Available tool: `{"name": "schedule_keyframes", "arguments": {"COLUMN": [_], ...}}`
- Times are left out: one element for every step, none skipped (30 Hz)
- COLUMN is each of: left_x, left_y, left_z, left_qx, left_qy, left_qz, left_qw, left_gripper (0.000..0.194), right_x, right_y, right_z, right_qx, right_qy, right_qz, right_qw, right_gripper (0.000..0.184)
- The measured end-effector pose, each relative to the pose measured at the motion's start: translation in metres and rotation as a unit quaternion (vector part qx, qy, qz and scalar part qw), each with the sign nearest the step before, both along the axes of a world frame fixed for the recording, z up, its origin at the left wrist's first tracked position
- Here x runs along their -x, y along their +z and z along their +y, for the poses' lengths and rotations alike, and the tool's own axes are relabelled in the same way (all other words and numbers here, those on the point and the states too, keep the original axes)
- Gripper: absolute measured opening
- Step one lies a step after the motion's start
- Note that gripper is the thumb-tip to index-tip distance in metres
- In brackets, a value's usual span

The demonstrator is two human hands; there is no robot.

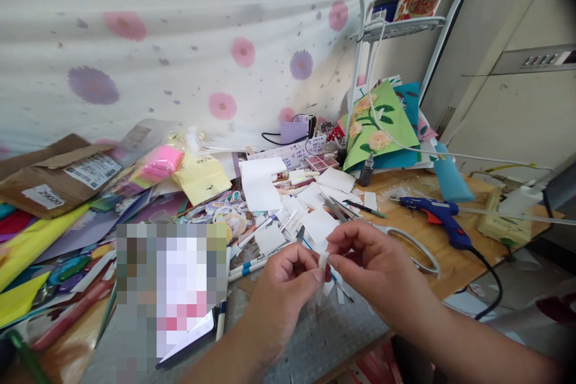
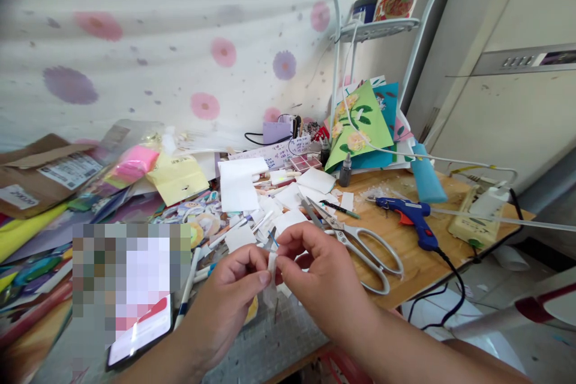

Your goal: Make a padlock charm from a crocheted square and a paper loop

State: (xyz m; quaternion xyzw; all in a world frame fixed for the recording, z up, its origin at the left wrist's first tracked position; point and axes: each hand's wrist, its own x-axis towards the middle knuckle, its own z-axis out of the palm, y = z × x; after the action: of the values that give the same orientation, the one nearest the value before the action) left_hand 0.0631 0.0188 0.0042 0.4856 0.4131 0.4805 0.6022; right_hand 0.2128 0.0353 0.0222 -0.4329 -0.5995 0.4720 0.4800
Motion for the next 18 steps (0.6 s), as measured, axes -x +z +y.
{"name": "schedule_keyframes", "arguments": {"left_x": [-0.0002,-0.0005,-0.0009,-0.0013,-0.0018,-0.0023,-0.0028,-0.0032,-0.0035,-0.0037,-0.0036,-0.0035,-0.0032,-0.0028,-0.0025,-0.0023,-0.0021,-0.0019], "left_y": [0.0006,0.0013,0.0017,0.0019,0.0018,0.0014,0.0009,0.0003,0.0,-0.0001,0.0003,0.001,0.002,0.0032,0.0044,0.0054,0.0061,0.0065], "left_z": [-0.0002,-0.0005,-0.0007,-0.0009,-0.0008,-0.0004,0.0001,0.0007,0.0012,0.0016,0.0016,0.0013,0.0008,0.0002,-0.0004,-0.0008,-0.0009,-0.0006], "left_qx": [0.002,0.002,0.003,0.003,0.003,0.002,0.0,-0.003,-0.007,-0.01,-0.011,-0.011,-0.009,-0.005,-0.003,0.0,0.002,0.001], "left_qy": [0.006,0.012,0.014,0.018,0.02,0.024,0.026,0.029,0.032,0.032,0.032,0.034,0.036,0.036,0.036,0.034,0.03,0.027], "left_qz": [0.0,0.001,0.002,0.0,-0.004,-0.011,-0.017,-0.023,-0.028,-0.025,-0.016,-0.004,0.008,0.021,0.033,0.045,0.057,0.071], "left_qw": [1.0,1.0,1.0,1.0,1.0,1.0,1.0,0.999,0.999,0.999,0.999,0.999,0.999,0.999,0.999,0.998,0.998,0.997], "left_gripper": [0.014,0.014,0.013,0.013,0.013,0.013,0.014,0.015,0.016,0.017,0.017,0.018,0.019,0.02,0.021,0.021,0.022,0.022], "right_x": [0.0007,0.0014,0.0024,0.0033,0.0043,0.0053,0.0061,0.0067,0.007,0.007,0.0068,0.0063,0.0057,0.005,0.0043,0.0036,0.0029,0.0022], "right_y": [0.0002,0.0004,0.0005,0.0005,0.0003,0.0002,0.0003,0.0005,0.0011,0.002,0.0031,0.0043,0.0052,0.0058,0.0059,0.0055,0.0046,0.0034], "right_z": [-0.0004,-0.0006,-0.0007,-0.0007,-0.0005,-0.0002,0.0002,0.0005,0.0007,0.0006,0.0003,-0.0001,-0.0004,-0.0007,-0.0008,-0.0006,-0.0002,0.0003], "right_qx": [0.002,0.005,0.009,0.013,0.017,0.019,0.022,0.025,0.027,0.029,0.032,0.034,0.034,0.034,0.031,0.026,0.02,0.012], "right_qy": [-0.003,-0.004,-0.005,-0.004,0.0,0.005,0.009,0.012,0.016,0.021,0.025,0.029,0.032,0.032,0.03,0.028,0.026,0.025], "right_qz": [-0.004,-0.006,-0.007,-0.005,-0.001,0.003,0.009,0.016,0.024,0.033,0.04,0.045,0.045,0.041,0.035,0.028,0.022,0.016], "right_qw": [1.0,1.0,1.0,1.0,1.0,1.0,1.0,0.999,0.999,0.999,0.998,0.998,0.998,0.998,0.998,0.999,0.999,0.999], "right_gripper": [0.013,0.013,0.013,0.012,0.012,0.012,0.012,0.012,0.012,0.012,0.012,0.012,0.012,0.013,0.013,0.013,0.013,0.012]}}
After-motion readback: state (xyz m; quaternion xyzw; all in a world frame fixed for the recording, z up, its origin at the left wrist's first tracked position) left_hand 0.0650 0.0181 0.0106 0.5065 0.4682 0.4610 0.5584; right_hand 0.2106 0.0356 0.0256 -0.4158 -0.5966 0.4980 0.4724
